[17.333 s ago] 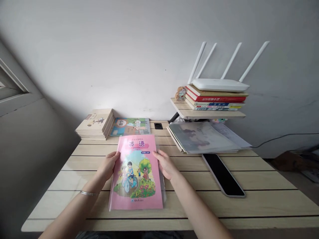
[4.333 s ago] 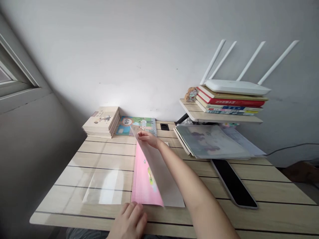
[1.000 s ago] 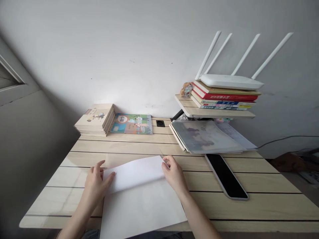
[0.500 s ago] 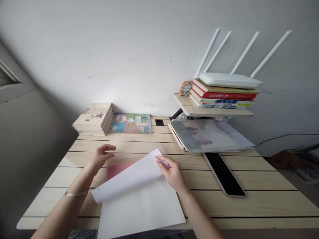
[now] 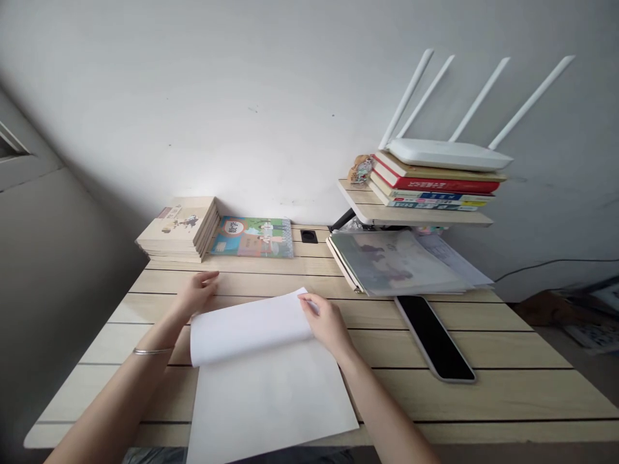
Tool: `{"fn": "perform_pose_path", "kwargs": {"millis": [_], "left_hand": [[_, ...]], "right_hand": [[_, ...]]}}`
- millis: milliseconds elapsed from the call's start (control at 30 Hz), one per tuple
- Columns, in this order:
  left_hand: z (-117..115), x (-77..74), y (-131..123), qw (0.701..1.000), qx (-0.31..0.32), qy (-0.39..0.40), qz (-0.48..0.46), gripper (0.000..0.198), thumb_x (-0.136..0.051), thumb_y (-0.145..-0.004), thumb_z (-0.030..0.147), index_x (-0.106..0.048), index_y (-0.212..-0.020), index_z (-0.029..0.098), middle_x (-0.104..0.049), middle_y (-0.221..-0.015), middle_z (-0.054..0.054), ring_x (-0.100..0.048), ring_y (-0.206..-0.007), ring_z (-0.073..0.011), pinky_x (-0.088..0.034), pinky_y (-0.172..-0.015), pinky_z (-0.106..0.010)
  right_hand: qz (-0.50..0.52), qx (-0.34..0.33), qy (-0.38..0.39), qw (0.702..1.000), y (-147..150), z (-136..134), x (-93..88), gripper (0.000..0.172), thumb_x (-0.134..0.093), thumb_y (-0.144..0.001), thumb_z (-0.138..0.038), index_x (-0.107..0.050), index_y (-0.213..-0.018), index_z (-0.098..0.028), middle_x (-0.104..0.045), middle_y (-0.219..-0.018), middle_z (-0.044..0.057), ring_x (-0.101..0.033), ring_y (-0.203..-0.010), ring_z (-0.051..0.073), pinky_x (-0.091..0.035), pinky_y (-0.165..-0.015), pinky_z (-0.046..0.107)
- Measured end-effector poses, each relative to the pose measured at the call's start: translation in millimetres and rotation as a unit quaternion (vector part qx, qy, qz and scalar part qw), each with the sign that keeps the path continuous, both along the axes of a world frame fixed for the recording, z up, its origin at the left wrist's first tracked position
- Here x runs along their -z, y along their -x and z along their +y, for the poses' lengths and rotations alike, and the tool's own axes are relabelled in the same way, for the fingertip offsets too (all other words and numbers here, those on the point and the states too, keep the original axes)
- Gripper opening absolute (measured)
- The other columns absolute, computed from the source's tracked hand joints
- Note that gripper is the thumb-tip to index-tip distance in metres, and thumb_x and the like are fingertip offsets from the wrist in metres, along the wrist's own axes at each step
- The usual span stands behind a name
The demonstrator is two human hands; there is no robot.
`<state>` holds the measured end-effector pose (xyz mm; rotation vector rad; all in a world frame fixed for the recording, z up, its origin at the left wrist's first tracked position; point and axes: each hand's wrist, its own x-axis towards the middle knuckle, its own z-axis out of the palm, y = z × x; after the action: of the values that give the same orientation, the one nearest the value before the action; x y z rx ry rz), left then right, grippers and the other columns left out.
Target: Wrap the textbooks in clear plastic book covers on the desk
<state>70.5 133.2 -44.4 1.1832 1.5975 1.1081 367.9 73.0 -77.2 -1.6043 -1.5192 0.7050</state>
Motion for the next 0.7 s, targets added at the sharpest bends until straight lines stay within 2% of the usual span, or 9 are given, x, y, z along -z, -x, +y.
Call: {"fn": "perform_pose_path", "kwargs": {"millis": [67,167,200,267,333,400,467,533,700], "left_hand": [[-1.2,-8.1,8.8,0.998,-0.014,-0.016,0.056,0.033,-0.059,-0.068,0.027,-0.068,-0.097,0.013,-0.064,-0.075,-0.005,-0.061,-0.067,-0.0175,-0.047,-0.065,-0.029],[-16.8,-19.1,7.1,0.976,-0.022,-0.109,0.188,0.027,-0.049,-0.079,0.027,-0.065,-0.097,0.016,-0.06,-0.104,-0.01,-0.062,-0.08,-0.0185,-0.049,-0.074,-0.031],[-25.3,-21.1,0.5,0.965,0.011,-0.14,0.22,0.025,-0.047,-0.081,0.026,-0.065,-0.096,0.016,-0.058,-0.108,-0.011,-0.062,-0.082,-0.0187,-0.049,-0.075,-0.032],[-44.0,-22.3,-20.8,0.94,0.132,-0.161,0.271,0.024,-0.044,-0.085,0.023,-0.065,-0.095,0.019,-0.06,-0.105,-0.01,-0.062,-0.087,-0.0197,-0.049,-0.08,-0.032],[-60.2,-20.6,-47.8,0.898,0.227,-0.149,0.347,0.023,-0.046,-0.086,0.019,-0.064,-0.1,0.018,-0.061,-0.107,-0.01,-0.061,-0.094,-0.0223,-0.047,-0.085,-0.035],[-69.2,-17.4,-72.6,0.857,0.273,-0.115,0.421,0.023,-0.046,-0.087,0.017,-0.063,-0.103,0.017,-0.061,-0.108,-0.012,-0.059,-0.098,-0.0257,-0.047,-0.085,-0.039],[-69.9,-13.7,-90.0,0.827,0.281,-0.095,0.478,0.021,-0.046,-0.089,0.021,-0.062,-0.102,0.015,-0.06,-0.109,-0.014,-0.057,-0.102,-0.0286,-0.046,-0.084,-0.042],[-65.0,-10.1,-99.1,0.811,0.273,-0.085,0.511,0.024,-0.045,-0.091,0.027,-0.062,-0.101,0.014,-0.059,-0.11,-0.015,-0.055,-0.104,-0.0297,-0.045,-0.083,-0.043],[-53.8,-4.9,-103.4,0.809,0.253,-0.078,0.525,0.028,-0.046,-0.09,0.032,-0.062,-0.103,0.013,-0.058,-0.111,-0.017,-0.053,-0.104,-0.0301,-0.044,-0.084,-0.044]], "right_hand": [[-0.029,0.002,0.01,1.0,-0.3,5.4,2.2,0.027,-0.052,-0.078,-0.038,-0.07,-0.089,-0.022,-0.073,-0.097,0.007,-0.067,-0.092,0.024,-0.05,-0.081,0.034],[-0.075,-0.006,0.023,0.997,0.4,12.4,3.8,0.025,-0.051,-0.079,-0.034,-0.071,-0.091,-0.024,-0.073,-0.097,0.005,-0.067,-0.09,0.023,-0.049,-0.08,0.033],[-0.091,-0.005,0.026,0.996,1.1,14.5,3.8,0.025,-0.051,-0.079,-0.033,-0.071,-0.092,-0.025,-0.073,-0.097,0.004,-0.067,-0.089,0.023,-0.049,-0.08,0.033],[-0.123,0.002,0.035,0.992,2.9,18.0,3.1,0.024,-0.051,-0.079,-0.031,-0.071,-0.093,-0.026,-0.073,-0.096,0.004,-0.067,-0.088,0.023,-0.049,-0.078,0.033],[-0.155,0.012,0.049,0.987,4.9,20.8,1.9,0.024,-0.051,-0.08,-0.031,-0.071,-0.093,-0.027,-0.074,-0.094,0.004,-0.067,-0.087,0.024,-0.048,-0.077,0.033],[-0.184,0.018,0.053,0.981,6.8,22.8,0.5,0.024,-0.051,-0.081,-0.032,-0.071,-0.093,-0.029,-0.074,-0.092,0.003,-0.067,-0.085,0.024,-0.048,-0.074,0.033],[-0.21,0.023,0.047,0.976,8.6,24.2,-0.8,0.024,-0.051,-0.081,-0.032,-0.072,-0.094,-0.03,-0.074,-0.092,0.003,-0.067,-0.083,0.023,-0.048,-0.071,0.032],[-0.233,0.027,0.04,0.971,10.2,25.1,-1.6,0.025,-0.051,-0.081,-0.031,-0.072,-0.094,-0.03,-0.074,-0.091,0.003,-0.068,-0.081,0.022,-0.048,-0.068,0.03],[-0.265,0.041,0.034,0.963,13.3,25.0,-1.1,0.028,-0.048,-0.084,-0.033,-0.073,-0.097,-0.032,-0.074,-0.089,0.003,-0.068,-0.078,0.022,-0.047,-0.063,0.029]]}}
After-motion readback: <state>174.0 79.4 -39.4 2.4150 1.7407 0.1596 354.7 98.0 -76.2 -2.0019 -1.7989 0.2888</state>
